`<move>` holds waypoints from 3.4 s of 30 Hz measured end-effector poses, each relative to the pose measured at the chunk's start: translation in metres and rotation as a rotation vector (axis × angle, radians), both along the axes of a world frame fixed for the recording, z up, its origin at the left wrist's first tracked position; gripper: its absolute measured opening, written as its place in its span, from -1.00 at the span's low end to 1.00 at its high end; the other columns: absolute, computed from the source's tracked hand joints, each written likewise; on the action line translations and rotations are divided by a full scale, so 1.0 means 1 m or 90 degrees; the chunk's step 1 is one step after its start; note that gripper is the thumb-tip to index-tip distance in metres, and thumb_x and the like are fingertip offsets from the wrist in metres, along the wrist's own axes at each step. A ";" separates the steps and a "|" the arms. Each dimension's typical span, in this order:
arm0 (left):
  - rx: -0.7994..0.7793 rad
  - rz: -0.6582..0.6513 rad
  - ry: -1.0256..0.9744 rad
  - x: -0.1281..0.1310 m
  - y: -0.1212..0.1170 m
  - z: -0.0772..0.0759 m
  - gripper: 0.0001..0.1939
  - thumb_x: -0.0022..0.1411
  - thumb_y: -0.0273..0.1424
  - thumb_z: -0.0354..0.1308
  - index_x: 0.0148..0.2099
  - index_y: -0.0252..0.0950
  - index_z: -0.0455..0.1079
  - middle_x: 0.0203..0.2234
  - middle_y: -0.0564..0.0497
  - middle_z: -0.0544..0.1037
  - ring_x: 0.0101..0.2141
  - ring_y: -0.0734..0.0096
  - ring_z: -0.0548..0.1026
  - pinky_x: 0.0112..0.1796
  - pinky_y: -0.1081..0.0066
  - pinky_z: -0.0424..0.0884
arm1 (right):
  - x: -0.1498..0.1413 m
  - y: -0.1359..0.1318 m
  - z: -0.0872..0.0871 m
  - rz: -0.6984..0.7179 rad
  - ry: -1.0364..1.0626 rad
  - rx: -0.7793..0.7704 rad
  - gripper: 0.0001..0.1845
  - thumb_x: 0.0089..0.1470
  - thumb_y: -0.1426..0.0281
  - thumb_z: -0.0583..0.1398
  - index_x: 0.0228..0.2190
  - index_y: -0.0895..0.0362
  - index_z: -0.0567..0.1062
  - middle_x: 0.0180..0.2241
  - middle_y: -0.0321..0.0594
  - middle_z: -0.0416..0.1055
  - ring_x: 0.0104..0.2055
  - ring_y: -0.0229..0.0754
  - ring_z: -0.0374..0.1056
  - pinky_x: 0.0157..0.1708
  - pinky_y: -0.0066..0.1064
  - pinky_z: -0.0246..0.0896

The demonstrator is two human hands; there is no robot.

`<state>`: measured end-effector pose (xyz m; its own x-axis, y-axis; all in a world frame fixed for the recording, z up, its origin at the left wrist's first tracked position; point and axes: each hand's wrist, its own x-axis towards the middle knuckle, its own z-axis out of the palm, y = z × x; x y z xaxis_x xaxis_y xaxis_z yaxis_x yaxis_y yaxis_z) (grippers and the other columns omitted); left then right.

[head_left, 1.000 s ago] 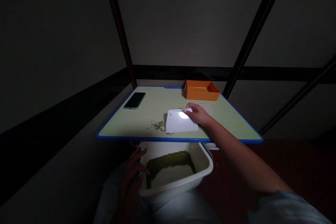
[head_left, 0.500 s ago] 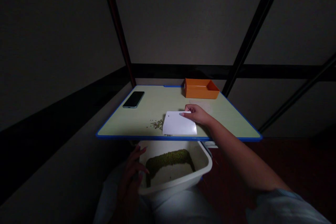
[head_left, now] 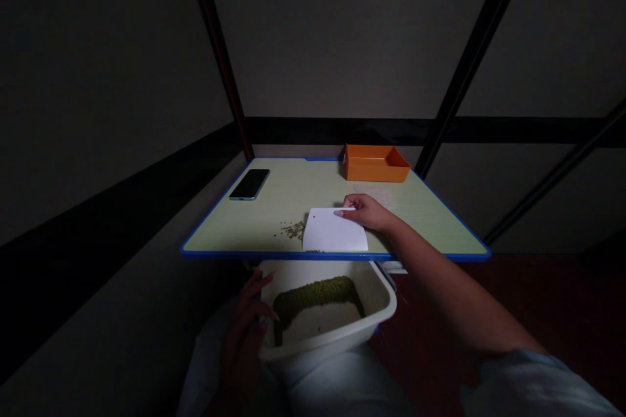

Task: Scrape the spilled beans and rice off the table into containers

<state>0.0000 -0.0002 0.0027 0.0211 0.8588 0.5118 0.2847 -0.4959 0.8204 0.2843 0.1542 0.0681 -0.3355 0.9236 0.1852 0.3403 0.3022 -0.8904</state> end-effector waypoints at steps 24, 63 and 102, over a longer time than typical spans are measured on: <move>0.010 0.001 0.018 0.000 0.000 0.002 -0.81 0.09 -0.25 -0.02 -0.46 -0.20 0.32 0.00 0.03 0.35 0.15 0.16 0.09 0.12 0.00 -0.02 | 0.001 0.000 -0.001 0.039 0.034 -0.044 -0.61 -0.19 0.10 0.21 -0.52 0.19 0.30 -0.66 -0.42 0.14 -0.64 -0.42 0.00 -0.67 -0.54 -0.18; 0.035 0.010 0.022 -0.001 0.004 -0.008 -0.75 0.11 -0.24 -0.07 -0.48 -0.22 0.32 -0.02 -0.06 0.37 0.12 0.15 0.14 0.08 0.00 0.07 | -0.007 -0.096 0.022 -0.301 -0.040 0.384 -0.80 0.00 0.28 0.13 -0.58 0.08 0.34 -0.55 -0.23 0.38 -0.51 -0.20 0.28 -0.54 -0.38 0.15; 0.036 0.006 0.068 -0.005 0.004 -0.008 -0.80 0.12 -0.25 -0.08 -0.44 -0.20 0.29 0.01 0.01 0.34 0.14 0.19 0.10 0.10 0.03 0.03 | -0.059 -0.137 -0.012 -0.141 -0.394 0.773 -0.91 0.02 0.50 0.12 -0.50 0.15 0.37 -0.36 -0.17 0.49 -0.25 -0.24 0.39 -0.16 -0.29 0.26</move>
